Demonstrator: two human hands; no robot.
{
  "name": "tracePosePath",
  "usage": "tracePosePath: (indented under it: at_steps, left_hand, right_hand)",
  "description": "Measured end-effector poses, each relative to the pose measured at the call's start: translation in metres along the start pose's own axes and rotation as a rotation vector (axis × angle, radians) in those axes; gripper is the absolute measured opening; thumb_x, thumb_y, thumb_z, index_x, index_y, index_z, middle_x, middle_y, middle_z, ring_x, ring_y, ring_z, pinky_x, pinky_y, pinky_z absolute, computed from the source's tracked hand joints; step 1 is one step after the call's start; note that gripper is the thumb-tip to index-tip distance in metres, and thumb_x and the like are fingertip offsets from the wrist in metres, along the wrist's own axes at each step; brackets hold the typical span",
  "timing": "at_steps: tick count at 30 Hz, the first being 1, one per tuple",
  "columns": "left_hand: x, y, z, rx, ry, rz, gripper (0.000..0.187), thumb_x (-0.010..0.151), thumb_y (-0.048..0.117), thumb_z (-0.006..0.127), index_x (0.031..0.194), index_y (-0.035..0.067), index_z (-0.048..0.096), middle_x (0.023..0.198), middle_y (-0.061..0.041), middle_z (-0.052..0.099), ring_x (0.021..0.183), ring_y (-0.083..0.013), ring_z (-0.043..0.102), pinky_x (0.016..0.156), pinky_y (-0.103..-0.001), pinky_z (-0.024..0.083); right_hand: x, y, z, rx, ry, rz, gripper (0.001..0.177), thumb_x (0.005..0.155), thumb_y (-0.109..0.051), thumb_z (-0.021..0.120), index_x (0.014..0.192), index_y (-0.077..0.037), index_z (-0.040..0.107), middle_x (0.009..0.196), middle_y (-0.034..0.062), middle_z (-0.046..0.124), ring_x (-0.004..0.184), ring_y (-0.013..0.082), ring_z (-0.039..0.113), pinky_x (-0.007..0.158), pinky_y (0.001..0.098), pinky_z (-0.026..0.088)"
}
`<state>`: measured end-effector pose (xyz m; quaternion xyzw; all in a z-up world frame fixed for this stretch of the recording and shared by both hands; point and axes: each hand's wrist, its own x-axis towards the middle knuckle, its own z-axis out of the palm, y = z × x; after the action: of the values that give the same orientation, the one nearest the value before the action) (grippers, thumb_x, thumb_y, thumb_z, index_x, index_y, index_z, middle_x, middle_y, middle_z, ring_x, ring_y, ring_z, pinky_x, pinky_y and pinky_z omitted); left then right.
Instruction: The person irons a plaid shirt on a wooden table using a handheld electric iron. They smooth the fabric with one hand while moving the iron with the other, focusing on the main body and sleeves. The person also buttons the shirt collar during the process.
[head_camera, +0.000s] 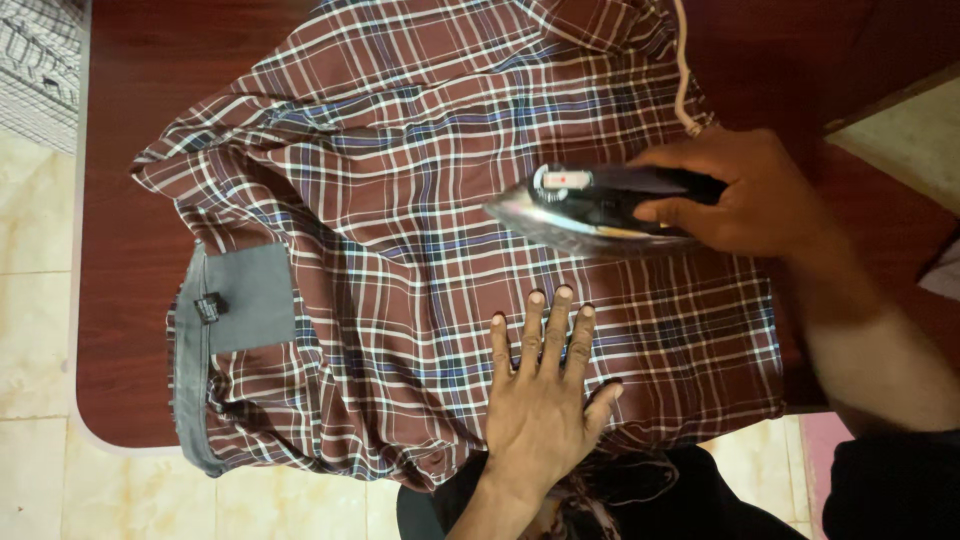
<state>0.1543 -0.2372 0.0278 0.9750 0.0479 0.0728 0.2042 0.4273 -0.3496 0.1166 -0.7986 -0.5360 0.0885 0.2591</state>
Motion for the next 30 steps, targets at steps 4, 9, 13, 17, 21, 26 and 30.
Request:
tracePosePath:
  at_steps: [4, 9, 13, 17, 21, 26, 30]
  left_hand:
    - [-0.001, 0.0, 0.0, -0.015, 0.013, 0.0, 0.077, 0.103, 0.061, 0.035, 0.16, 0.009, 0.033, 0.169, -0.015, 0.024, 0.159, -0.0349, 0.011, 0.125, -0.064, 0.007]
    - [0.0, 0.0, -0.001, -0.018, 0.011, 0.006, 0.076, 0.103, 0.059, 0.038, 0.16, 0.009, 0.033, 0.169, -0.016, 0.025, 0.158, -0.0363, 0.013, 0.125, -0.063, 0.006]
    - [-0.002, 0.001, -0.004, -0.014, -0.014, 0.008, 0.076, 0.103, 0.058, 0.037, 0.16, 0.009, 0.034, 0.169, -0.016, 0.026, 0.159, -0.0369, 0.014, 0.126, -0.061, 0.007]
    - [-0.002, -0.001, -0.006, -0.013, -0.039, 0.024, 0.074, 0.104, 0.058, 0.034, 0.16, 0.009, 0.034, 0.169, -0.016, 0.026, 0.159, -0.0365, 0.014, 0.126, -0.061, 0.007]
    - [0.0, -0.002, -0.003, -0.014, -0.073, 0.042, 0.074, 0.105, 0.058, 0.031, 0.16, 0.009, 0.033, 0.169, -0.017, 0.024, 0.158, -0.0369, 0.014, 0.126, -0.061, 0.007]
    - [0.0, -0.001, -0.002, 0.023, -0.089, 0.041, 0.074, 0.103, 0.058, 0.031, 0.16, 0.01, 0.033, 0.169, -0.016, 0.022, 0.158, -0.036, 0.013, 0.125, -0.061, 0.006]
    - [0.001, -0.001, -0.006, 0.042, -0.094, 0.034, 0.075, 0.103, 0.059, 0.031, 0.16, 0.011, 0.033, 0.17, -0.015, 0.022, 0.159, -0.0345, 0.013, 0.125, -0.061, 0.006]
  right_hand:
    - [0.006, 0.0, 0.004, 0.014, 0.005, -0.107, 0.041, 0.087, -0.034, 0.082, 0.122, -0.015, 0.075, 0.092, 0.0068, 0.075, 0.074, 0.0148, 0.071, 0.065, 0.0282, 0.055]
    - [0.019, -0.009, 0.005, -0.008, -0.065, -0.098, 0.042, 0.083, -0.035, 0.082, 0.12, -0.015, 0.077, 0.086, 0.0075, 0.074, 0.067, 0.0145, 0.069, 0.06, 0.0288, 0.053]
    - [0.028, -0.02, 0.014, 0.007, -0.003, -0.127, 0.041, 0.089, -0.035, 0.081, 0.123, -0.014, 0.075, 0.089, 0.0071, 0.074, 0.07, 0.0141, 0.067, 0.063, 0.0296, 0.051]
    - [0.043, -0.018, 0.018, 0.048, -0.108, -0.185, 0.039, 0.086, -0.035, 0.08, 0.119, -0.015, 0.077, 0.076, 0.0038, 0.071, 0.058, 0.0127, 0.062, 0.054, 0.0296, 0.048]
    - [0.048, -0.018, 0.024, 0.043, -0.168, -0.183, 0.038, 0.085, -0.034, 0.08, 0.118, -0.014, 0.076, 0.078, 0.0033, 0.071, 0.061, 0.0117, 0.063, 0.054, 0.0291, 0.049]
    - [0.057, -0.022, 0.034, 0.033, -0.113, -0.224, 0.037, 0.088, -0.033, 0.079, 0.119, -0.014, 0.076, 0.078, 0.0033, 0.071, 0.063, 0.0128, 0.063, 0.059, 0.0306, 0.05]
    - [0.063, -0.03, 0.032, 0.042, -0.102, -0.212, 0.037, 0.087, -0.034, 0.079, 0.117, -0.014, 0.076, 0.085, 0.0048, 0.074, 0.067, 0.0147, 0.066, 0.061, 0.0309, 0.051]
